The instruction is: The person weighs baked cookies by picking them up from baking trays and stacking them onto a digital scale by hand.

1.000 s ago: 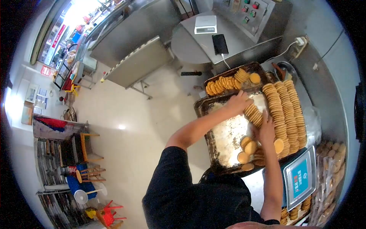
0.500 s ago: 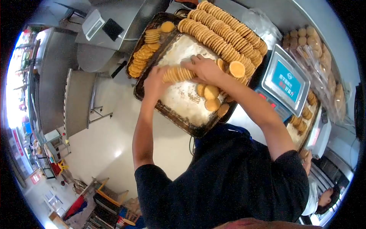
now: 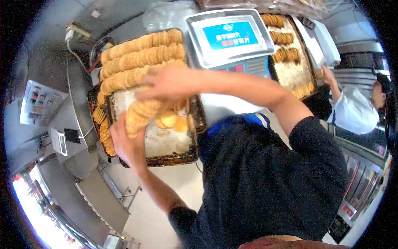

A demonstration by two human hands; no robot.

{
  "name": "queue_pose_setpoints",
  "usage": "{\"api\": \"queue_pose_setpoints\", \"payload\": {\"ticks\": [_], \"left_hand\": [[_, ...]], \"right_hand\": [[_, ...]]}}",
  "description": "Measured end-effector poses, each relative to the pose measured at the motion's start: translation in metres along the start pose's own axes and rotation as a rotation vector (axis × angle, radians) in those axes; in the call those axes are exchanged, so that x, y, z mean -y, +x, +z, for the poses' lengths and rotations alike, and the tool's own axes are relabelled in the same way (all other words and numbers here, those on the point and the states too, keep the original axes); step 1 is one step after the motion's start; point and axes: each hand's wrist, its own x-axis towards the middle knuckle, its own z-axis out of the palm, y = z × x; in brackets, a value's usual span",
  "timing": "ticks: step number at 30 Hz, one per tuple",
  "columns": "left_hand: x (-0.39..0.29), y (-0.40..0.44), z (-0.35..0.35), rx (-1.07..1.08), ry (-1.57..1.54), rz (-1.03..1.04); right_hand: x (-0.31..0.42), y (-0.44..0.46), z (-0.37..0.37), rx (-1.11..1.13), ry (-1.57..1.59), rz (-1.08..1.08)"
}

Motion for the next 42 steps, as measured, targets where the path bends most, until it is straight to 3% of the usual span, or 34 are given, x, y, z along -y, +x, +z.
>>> {"api": "queue_pose_setpoints", "payload": {"ticks": [2,8,10,13,20,25,27,29,31,33,35,36,37,38,39,40,42], "left_hand": [[-0.042,0.022,0.031,0.084,-0.044,0.093],[-0.168,0.085,0.141,0.194,-0.161,0.288],[-0.198,0.102,0.177,0.210,-0.246,0.437],[-0.237,0.116,0.217,0.313,-0.217,0.464],[-0.260,0.121,0.262,0.461,-0.168,0.441],[-0.262,0.118,0.242,0.564,-0.101,0.426],[-0.251,0.117,0.243,0.508,-0.115,0.538],[-0.239,0.115,0.244,0.514,-0.160,0.528],[-0.233,0.111,0.242,0.279,-0.099,0.640],[-0.227,0.096,0.235,0.164,-0.070,0.641],[-0.222,0.075,0.214,0.109,-0.331,0.478],[-0.225,0.053,0.199,0.021,-0.321,0.405],[-0.221,0.031,0.192,0.029,-0.328,0.401],[-0.214,0.009,0.189,0.049,-0.475,0.235],[-0.206,-0.011,0.187,0.069,-0.616,0.068],[-0.197,-0.030,0.188,0.074,-0.617,0.069],[-0.179,-0.063,0.191,0.164,-0.626,-0.090]], "right_hand": [[-0.023,-0.048,-0.025,0.128,-0.052,0.161],[-0.098,-0.206,-0.080,0.103,-0.173,0.363],[-0.116,-0.243,-0.088,0.094,-0.226,0.434],[-0.139,-0.291,-0.093,0.080,-0.233,0.486],[-0.172,-0.328,-0.083,0.226,-0.203,0.470],[-0.167,-0.332,-0.081,0.204,-0.184,0.408],[-0.161,-0.334,-0.078,0.219,-0.172,0.401],[-0.153,-0.341,-0.074,0.101,-0.224,0.454],[-0.142,-0.345,-0.077,0.112,-0.259,0.524],[-0.132,-0.357,-0.080,-0.115,-0.297,0.629],[-0.110,-0.369,-0.088,-0.175,-0.212,0.685],[-0.097,-0.377,-0.086,-0.347,-0.213,0.789],[-0.085,-0.382,-0.085,-0.525,-0.220,0.890],[-0.070,-0.385,-0.079,-0.520,-0.221,0.897],[-0.053,-0.388,-0.067,-0.715,-0.110,1.065],[-0.039,-0.389,-0.055,-0.913,0.008,1.226],[-0.015,-0.389,-0.027,-0.999,0.170,1.327]]}}
